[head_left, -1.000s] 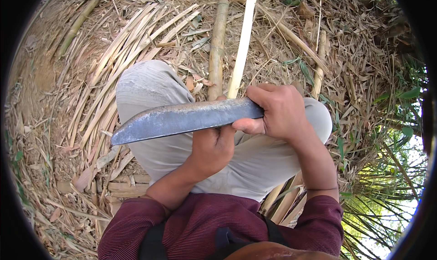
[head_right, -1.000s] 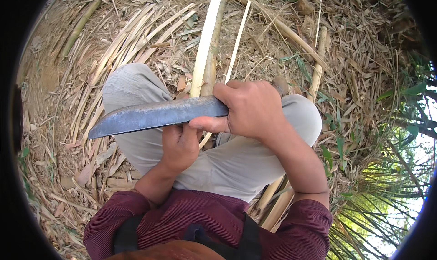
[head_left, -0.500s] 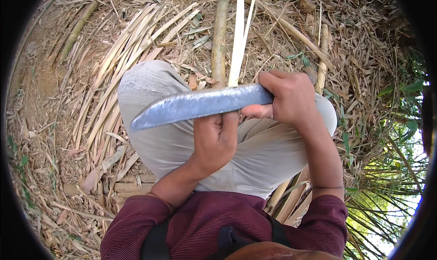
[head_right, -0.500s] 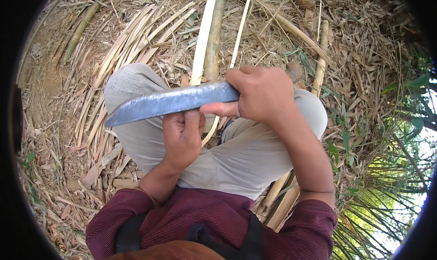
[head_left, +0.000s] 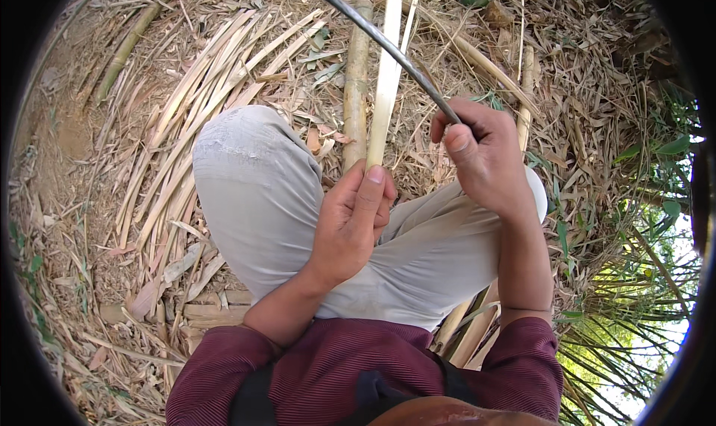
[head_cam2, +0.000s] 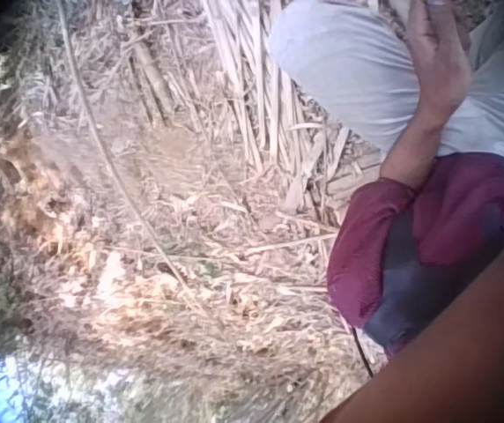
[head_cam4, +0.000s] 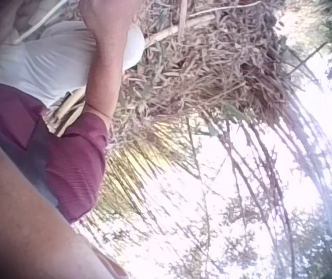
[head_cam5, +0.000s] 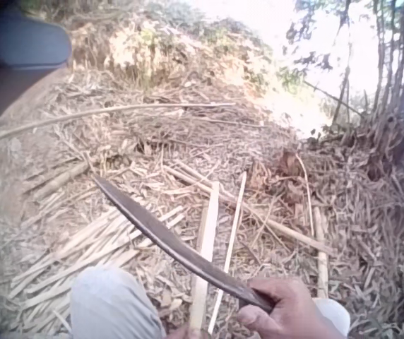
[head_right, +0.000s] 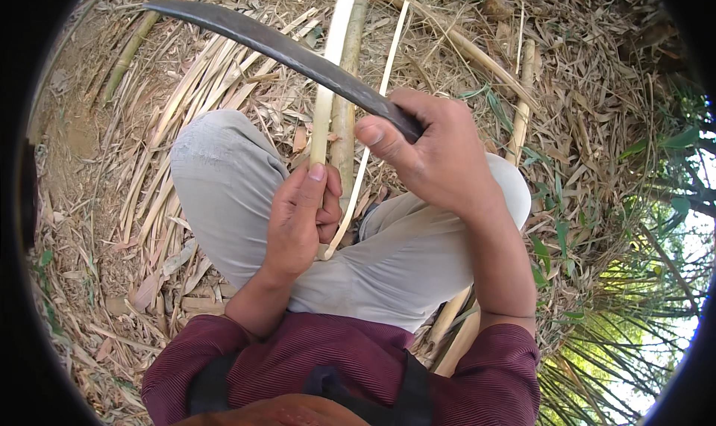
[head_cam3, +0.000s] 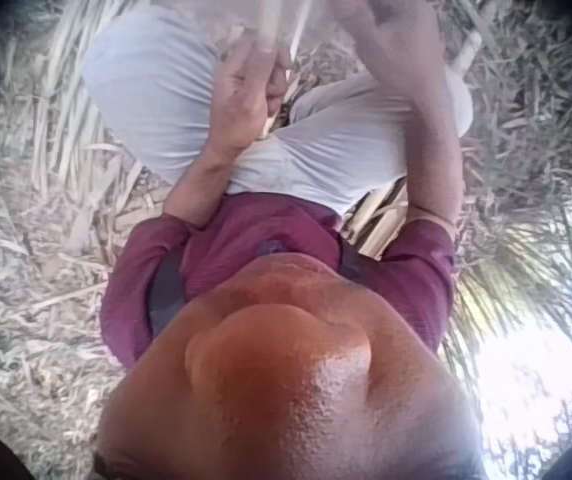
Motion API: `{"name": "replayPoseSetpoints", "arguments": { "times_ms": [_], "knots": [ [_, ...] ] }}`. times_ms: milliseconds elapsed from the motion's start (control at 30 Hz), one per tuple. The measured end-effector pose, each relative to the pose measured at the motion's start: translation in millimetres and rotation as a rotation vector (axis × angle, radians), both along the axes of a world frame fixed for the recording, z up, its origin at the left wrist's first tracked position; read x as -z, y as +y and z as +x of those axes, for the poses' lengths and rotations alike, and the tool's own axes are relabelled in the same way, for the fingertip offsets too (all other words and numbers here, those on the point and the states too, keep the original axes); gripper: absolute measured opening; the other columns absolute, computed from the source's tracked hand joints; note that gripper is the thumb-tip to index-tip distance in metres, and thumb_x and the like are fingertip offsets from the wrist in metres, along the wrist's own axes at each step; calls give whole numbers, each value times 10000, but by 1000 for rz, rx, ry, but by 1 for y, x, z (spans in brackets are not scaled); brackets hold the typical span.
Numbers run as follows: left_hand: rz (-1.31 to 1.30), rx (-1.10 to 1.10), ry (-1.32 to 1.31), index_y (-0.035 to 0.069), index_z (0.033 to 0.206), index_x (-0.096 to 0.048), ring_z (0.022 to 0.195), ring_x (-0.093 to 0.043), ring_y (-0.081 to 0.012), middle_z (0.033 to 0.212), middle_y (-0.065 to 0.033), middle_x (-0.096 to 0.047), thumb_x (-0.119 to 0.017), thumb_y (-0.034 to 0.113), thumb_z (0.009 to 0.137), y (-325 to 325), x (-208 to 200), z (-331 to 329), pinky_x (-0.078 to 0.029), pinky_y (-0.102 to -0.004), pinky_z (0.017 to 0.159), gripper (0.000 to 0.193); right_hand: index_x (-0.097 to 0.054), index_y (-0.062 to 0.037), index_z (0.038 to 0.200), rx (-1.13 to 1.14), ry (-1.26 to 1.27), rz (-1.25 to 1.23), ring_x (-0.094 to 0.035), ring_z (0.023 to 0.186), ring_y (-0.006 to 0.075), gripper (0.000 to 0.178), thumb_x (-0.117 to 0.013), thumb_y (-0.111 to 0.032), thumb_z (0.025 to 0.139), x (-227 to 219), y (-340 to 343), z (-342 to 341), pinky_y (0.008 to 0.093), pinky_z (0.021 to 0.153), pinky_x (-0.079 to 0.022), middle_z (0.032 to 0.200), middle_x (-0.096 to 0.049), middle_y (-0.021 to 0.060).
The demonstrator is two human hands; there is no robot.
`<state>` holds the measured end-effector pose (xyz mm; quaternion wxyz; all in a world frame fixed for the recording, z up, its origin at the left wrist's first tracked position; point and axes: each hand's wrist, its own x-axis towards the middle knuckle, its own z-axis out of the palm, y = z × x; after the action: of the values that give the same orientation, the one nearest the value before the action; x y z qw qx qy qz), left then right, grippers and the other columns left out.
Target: The person shaves a strip of bamboo with a knife, holding the strip across their lap and pulling the blade along the surface to remove layers.
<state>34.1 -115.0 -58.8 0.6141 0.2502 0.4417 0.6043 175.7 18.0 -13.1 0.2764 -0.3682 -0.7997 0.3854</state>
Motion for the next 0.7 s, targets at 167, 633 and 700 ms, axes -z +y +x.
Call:
{"name": "replayPoseSetpoints", "arguments": {
  "times_ms": [167,633,700],
  "knots": [
    [6,155,-39,59,835,-506,456,-221,-25,570,69,-289,-343,372,1077,0,3,3,-166,-216,417,427,-633,-29,738,35,37,-294,-364,470,41,383,-758,-368,865,0,-3,-15,245,438,-268,520,-439,-56],
    [-109,137,-14,57,776,-518,428,-230,-32,540,61,-301,-400,386,1061,5,7,10,-169,-224,396,451,-638,-8,918,115,241,-419,-401,482,26,226,-729,-213,902,1,-2,-9,240,441,-308,552,-459,-63],
    [-102,150,-19,49,785,-527,424,-241,-33,535,56,-311,-403,374,1062,6,8,9,-179,-222,392,445,-630,-9,928,105,256,-443,-450,480,30,216,-728,-199,899,-4,-2,-8,236,440,-353,567,-503,-53]
  ]
}}
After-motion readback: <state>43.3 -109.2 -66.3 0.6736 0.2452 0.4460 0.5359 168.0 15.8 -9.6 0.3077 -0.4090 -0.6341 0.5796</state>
